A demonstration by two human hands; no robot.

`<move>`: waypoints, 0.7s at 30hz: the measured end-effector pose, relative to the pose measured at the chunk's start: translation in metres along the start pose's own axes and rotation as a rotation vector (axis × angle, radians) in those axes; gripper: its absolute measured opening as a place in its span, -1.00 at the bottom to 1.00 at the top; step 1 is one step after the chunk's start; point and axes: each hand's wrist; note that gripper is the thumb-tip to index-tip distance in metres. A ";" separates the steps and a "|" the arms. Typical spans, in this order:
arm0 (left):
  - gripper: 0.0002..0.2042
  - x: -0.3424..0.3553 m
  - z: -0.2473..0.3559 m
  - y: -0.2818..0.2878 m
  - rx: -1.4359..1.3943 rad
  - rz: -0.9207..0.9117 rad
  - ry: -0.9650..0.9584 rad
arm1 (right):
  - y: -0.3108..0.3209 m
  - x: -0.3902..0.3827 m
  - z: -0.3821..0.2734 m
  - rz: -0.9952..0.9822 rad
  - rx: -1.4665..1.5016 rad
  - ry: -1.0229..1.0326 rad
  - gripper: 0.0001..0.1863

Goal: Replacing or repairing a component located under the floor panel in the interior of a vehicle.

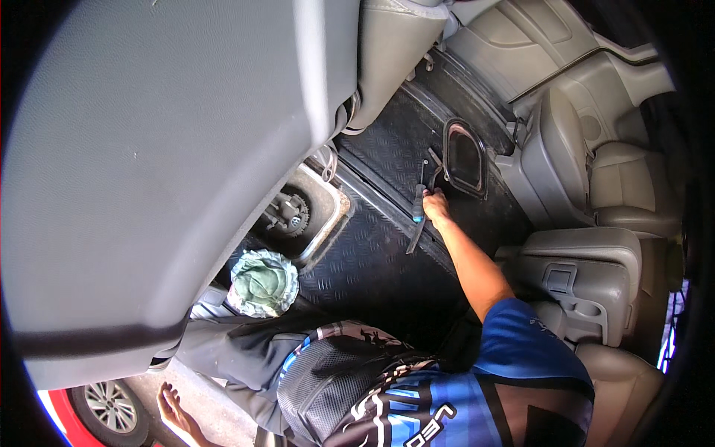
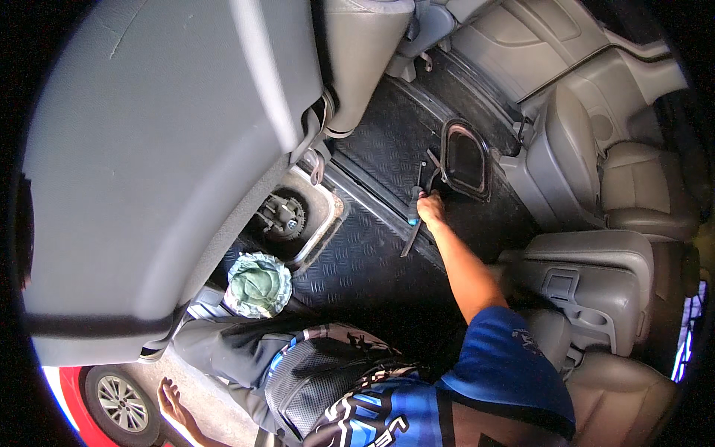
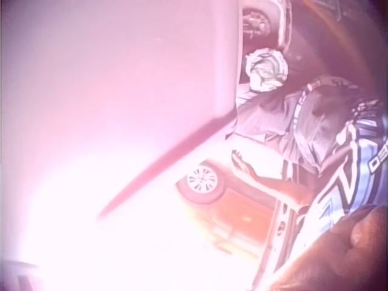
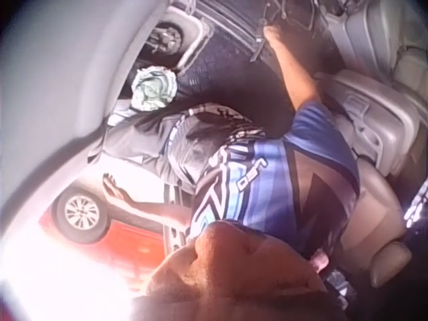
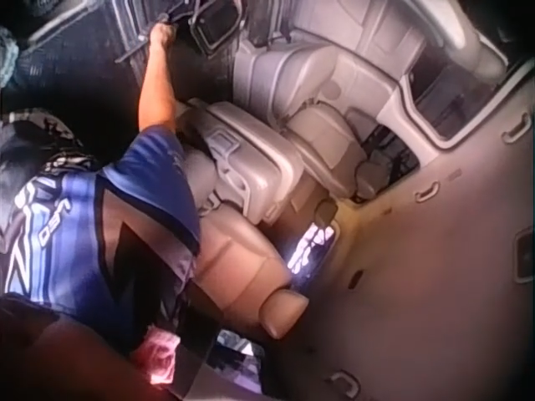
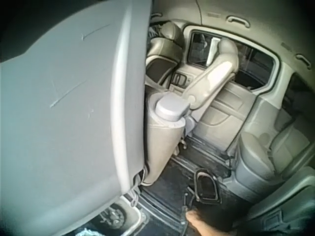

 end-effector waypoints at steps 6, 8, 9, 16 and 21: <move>-0.57 0.006 0.014 0.008 -0.043 -0.028 -0.057 | 0.004 0.007 0.023 -0.001 -0.087 0.161 -0.65; -0.57 0.007 0.012 0.012 -0.042 -0.010 -0.048 | 0.010 -0.001 0.026 0.080 0.162 0.169 -0.69; -0.57 0.007 0.011 0.013 -0.039 0.005 -0.041 | 0.014 0.000 0.025 0.052 0.394 0.085 -0.72; -0.55 0.004 0.010 0.013 -0.059 0.024 -0.017 | 0.026 -0.023 -0.012 -0.040 1.252 -0.037 -0.75; -0.57 0.002 0.014 0.014 -0.095 0.037 -0.029 | 0.024 -0.040 -0.068 -0.095 1.259 -0.042 -0.71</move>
Point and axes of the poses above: each hand's wrist, its own x-axis towards the middle knuckle, its own y-axis out of the back of the hand, z = x × y, and after that the axes turned 15 degrees about x, right-handed
